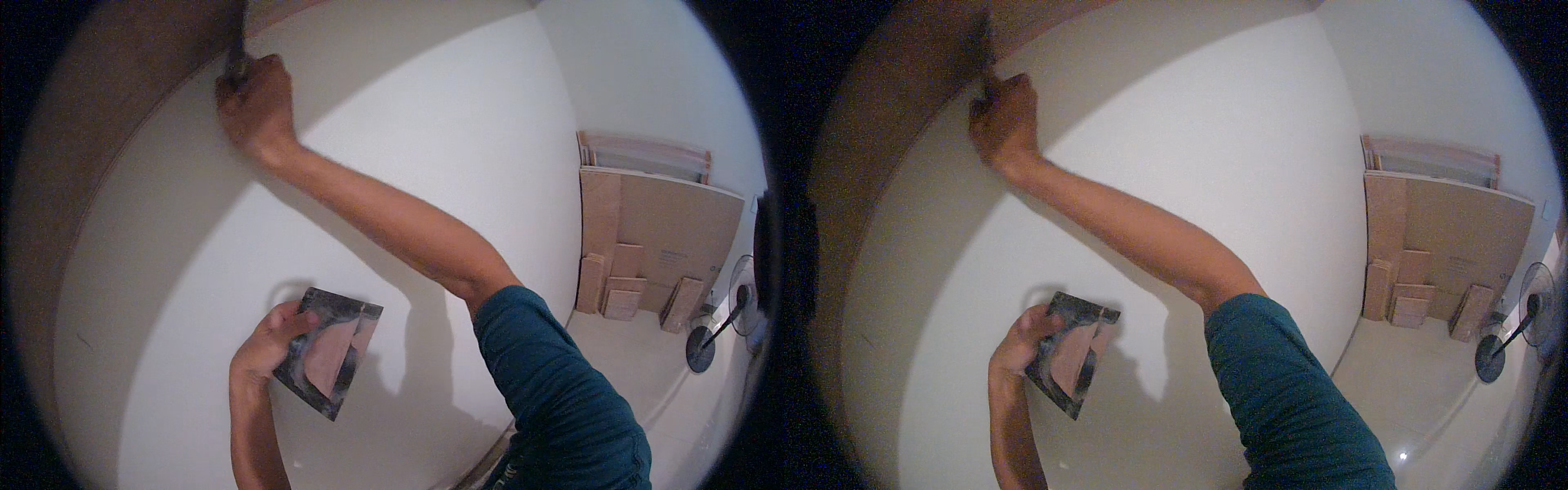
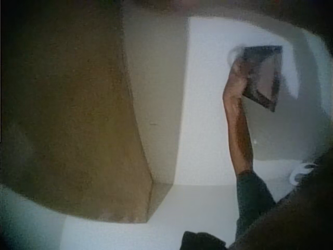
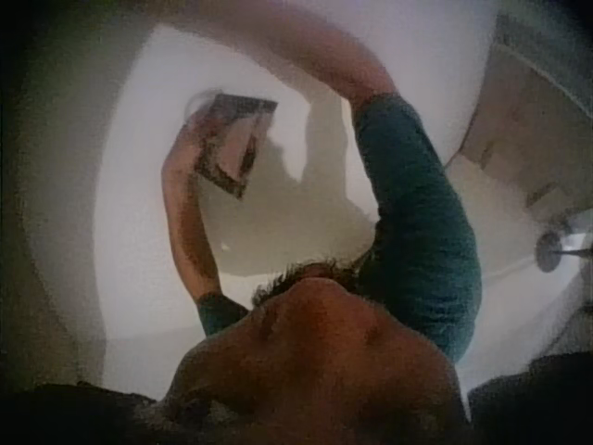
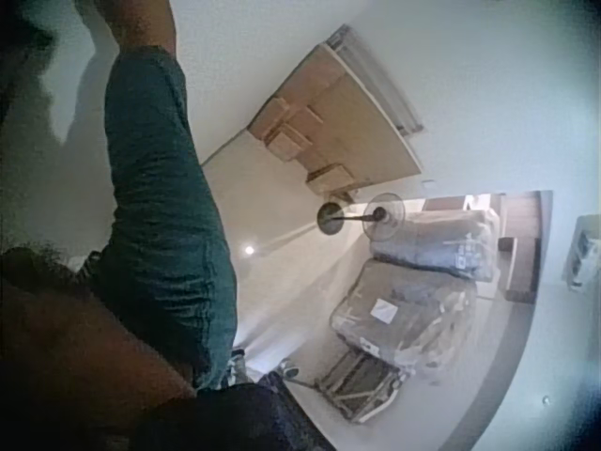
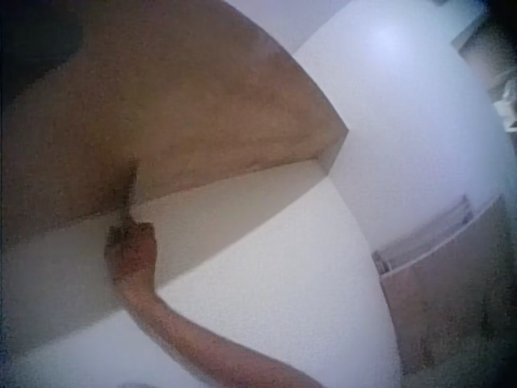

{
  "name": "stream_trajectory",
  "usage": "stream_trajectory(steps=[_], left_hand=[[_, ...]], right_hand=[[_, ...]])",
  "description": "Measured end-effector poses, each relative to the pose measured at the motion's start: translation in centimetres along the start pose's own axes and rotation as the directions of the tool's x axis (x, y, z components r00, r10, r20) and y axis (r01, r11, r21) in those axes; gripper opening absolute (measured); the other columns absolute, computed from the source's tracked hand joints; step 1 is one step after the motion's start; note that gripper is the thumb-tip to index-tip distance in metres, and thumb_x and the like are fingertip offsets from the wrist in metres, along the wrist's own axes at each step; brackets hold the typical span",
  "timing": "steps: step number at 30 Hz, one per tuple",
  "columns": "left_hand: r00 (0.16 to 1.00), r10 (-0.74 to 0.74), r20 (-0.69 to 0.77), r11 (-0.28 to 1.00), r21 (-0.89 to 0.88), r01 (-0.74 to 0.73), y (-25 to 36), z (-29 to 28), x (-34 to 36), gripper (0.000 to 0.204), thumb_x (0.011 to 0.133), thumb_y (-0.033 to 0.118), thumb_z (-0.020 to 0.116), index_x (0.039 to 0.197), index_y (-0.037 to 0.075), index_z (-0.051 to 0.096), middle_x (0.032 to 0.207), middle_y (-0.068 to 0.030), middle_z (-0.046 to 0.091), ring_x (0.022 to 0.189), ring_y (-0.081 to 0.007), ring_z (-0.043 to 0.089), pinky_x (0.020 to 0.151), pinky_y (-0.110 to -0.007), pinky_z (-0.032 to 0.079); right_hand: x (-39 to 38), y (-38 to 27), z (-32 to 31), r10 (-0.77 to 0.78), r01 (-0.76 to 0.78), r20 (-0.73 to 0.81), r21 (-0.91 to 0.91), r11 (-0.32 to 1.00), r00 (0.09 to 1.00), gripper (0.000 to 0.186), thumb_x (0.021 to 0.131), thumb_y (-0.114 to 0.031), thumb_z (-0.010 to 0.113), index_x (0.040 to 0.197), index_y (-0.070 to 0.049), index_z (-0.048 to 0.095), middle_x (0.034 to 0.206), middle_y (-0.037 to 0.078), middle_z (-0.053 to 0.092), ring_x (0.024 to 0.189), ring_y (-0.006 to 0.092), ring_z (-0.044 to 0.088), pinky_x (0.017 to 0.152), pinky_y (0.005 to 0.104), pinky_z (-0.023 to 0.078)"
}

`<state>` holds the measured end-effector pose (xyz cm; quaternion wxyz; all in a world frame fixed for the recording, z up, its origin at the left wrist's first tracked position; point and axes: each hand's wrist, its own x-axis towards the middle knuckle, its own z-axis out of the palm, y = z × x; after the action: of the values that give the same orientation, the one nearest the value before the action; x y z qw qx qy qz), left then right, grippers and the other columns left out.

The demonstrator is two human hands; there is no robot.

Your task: The person scoops pink wall compound from a container onto a trowel and applies it to the wall near the ceiling. The person repeatedly spreads and smooths the compound along the upper wall and ceiling junction using a trowel.

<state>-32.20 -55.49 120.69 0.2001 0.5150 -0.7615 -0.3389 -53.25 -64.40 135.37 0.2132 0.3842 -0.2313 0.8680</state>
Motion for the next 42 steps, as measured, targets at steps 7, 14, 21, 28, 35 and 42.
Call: stream_trajectory(steps=[7,14,21,28,35,42], left_hand=[[0.993,0.058,0.102,0.995,-0.091,-0.048,-1.0,0.1,1.6,0.040,0.092,0.027,0.068,0.120,-0.001,0.065,0.109,-0.0053,0.071,0.099,-0.0167,0.062,0.093,-0.030,0.048],[0.988,0.019,0.155,0.978,-0.208,0.014,-1.0,-0.5,0.2,0.033,0.095,0.022,0.065,0.119,-0.001,0.066,0.109,-0.0050,0.071,0.100,-0.0156,0.063,0.092,-0.030,0.049],[0.991,-0.002,0.134,0.978,-0.207,0.030,-0.4,-0.2,0.4,0.031,0.096,0.015,0.063,0.121,-0.003,0.064,0.111,-0.0046,0.070,0.102,-0.0146,0.063,0.093,-0.030,0.050],[0.990,-0.073,0.117,0.967,-0.236,0.099,-0.5,-0.3,-0.1,0.033,0.096,0.011,0.064,0.125,-0.003,0.062,0.114,-0.0050,0.069,0.101,-0.0136,0.062,0.093,-0.030,0.049],[0.993,-0.113,0.018,0.967,-0.227,0.114,0.8,0.7,-1.4,0.033,0.097,0.013,0.063,0.126,-0.001,0.062,0.115,-0.0052,0.070,0.102,-0.0140,0.062,0.093,-0.029,0.049],[0.996,-0.070,0.058,0.985,-0.155,0.078,0.0,0.4,0.5,0.029,0.097,0.012,0.062,0.123,0.000,0.065,0.114,-0.0047,0.070,0.102,-0.0142,0.063,0.093,-0.030,0.050]], right_hand=[[-2.2,2.2,-1.1,0.209,-0.203,0.028,0.398,0.895,0.977,0.030,0.095,-0.023,0.060,0.100,0.007,0.065,0.092,0.025,0.071,0.079,0.0344,0.065,0.076,0.0459,0.049],[3.1,16.6,-9.7,0.300,-0.247,-0.121,0.330,0.911,0.946,0.027,0.095,-0.026,0.066,0.088,0.000,0.067,0.074,0.000,0.062,0.067,0.0133,0.050,0.062,0.0363,0.043],[19.0,32.4,-11.9,0.283,-0.213,-0.328,0.232,0.949,0.901,0.023,0.093,-0.024,0.060,0.092,-0.001,0.065,0.083,0.003,0.063,0.072,0.0197,0.057,0.065,0.0316,0.047],[25.3,38.3,-12.5,-0.353,0.258,0.066,-0.807,0.531,0.933,0.027,0.089,-0.028,0.062,0.105,-0.006,0.063,0.096,0.011,0.069,0.088,0.0333,0.065,0.078,0.0466,0.054],[26.6,40.8,-13.6,-0.205,0.216,0.082,-0.552,0.805,0.975,0.023,0.091,-0.025,0.060,0.106,-0.008,0.065,0.087,0.008,0.066,0.074,0.0280,0.064,0.064,0.0448,0.053],[22.2,37.1,-12.3,0.316,-0.355,0.177,0.618,0.702,0.932,0.013,0.093,-0.027,0.065,0.094,-0.014,0.068,0.074,-0.001,0.056,0.059,0.0140,0.052,0.049,0.0326,0.044]])
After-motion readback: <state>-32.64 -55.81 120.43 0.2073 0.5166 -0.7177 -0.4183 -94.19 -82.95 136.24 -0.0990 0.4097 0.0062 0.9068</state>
